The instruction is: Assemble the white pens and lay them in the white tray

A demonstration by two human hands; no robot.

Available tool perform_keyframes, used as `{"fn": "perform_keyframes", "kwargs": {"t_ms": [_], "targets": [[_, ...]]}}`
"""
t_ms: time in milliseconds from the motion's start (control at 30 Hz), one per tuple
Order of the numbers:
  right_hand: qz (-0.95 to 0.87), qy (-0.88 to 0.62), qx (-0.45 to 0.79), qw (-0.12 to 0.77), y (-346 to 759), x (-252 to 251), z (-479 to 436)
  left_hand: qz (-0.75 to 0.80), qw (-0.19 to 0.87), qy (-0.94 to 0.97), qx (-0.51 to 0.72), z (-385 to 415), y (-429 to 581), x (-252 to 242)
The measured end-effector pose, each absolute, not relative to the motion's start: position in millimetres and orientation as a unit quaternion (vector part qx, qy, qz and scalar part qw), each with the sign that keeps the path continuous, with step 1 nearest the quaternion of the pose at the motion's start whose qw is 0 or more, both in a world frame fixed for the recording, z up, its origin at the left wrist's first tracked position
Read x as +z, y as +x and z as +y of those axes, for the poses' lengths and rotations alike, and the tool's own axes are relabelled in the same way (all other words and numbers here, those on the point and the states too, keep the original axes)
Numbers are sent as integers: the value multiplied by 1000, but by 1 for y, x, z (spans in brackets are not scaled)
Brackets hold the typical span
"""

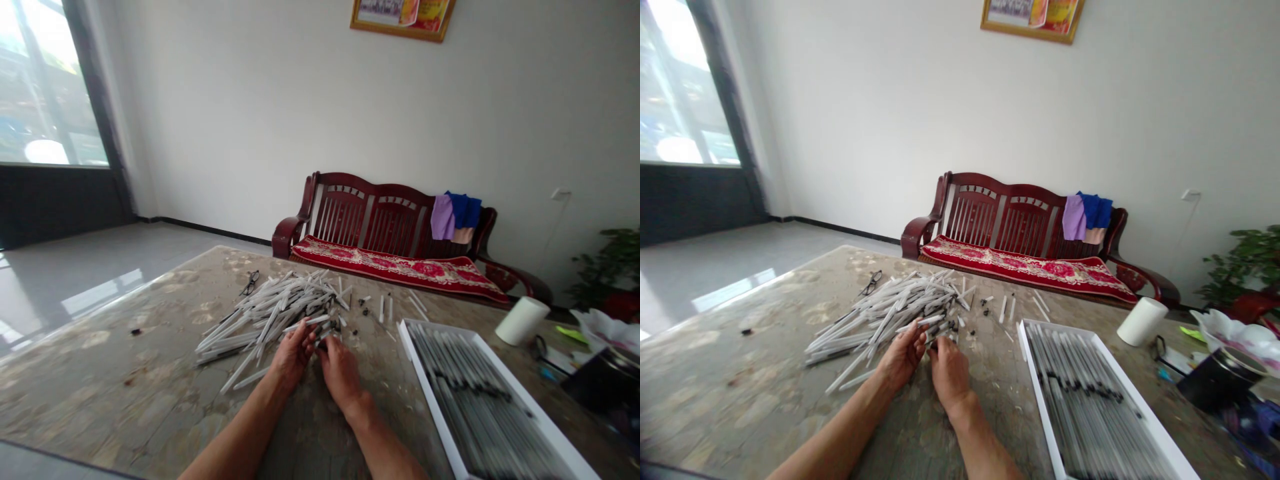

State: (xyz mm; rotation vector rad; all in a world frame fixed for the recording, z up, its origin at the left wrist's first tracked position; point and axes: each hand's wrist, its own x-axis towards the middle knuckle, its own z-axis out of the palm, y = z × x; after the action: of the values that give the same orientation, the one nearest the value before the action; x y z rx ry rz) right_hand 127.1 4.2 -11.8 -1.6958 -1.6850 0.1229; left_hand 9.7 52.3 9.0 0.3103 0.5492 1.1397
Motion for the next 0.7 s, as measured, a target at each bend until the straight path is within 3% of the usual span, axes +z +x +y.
{"fn": "perform_keyframes", "kwargs": {"t_ms": [167,300,700], "targets": [[-526,-628,151,554,154,-18,5,289,783,155,528,53,10,10],[-413,-588,251,649,163,-13,6,301,782,178,516,52,13,8],[-358,-545,306,693,159,-4,2,319,774,241,492,47,18,5]]}}
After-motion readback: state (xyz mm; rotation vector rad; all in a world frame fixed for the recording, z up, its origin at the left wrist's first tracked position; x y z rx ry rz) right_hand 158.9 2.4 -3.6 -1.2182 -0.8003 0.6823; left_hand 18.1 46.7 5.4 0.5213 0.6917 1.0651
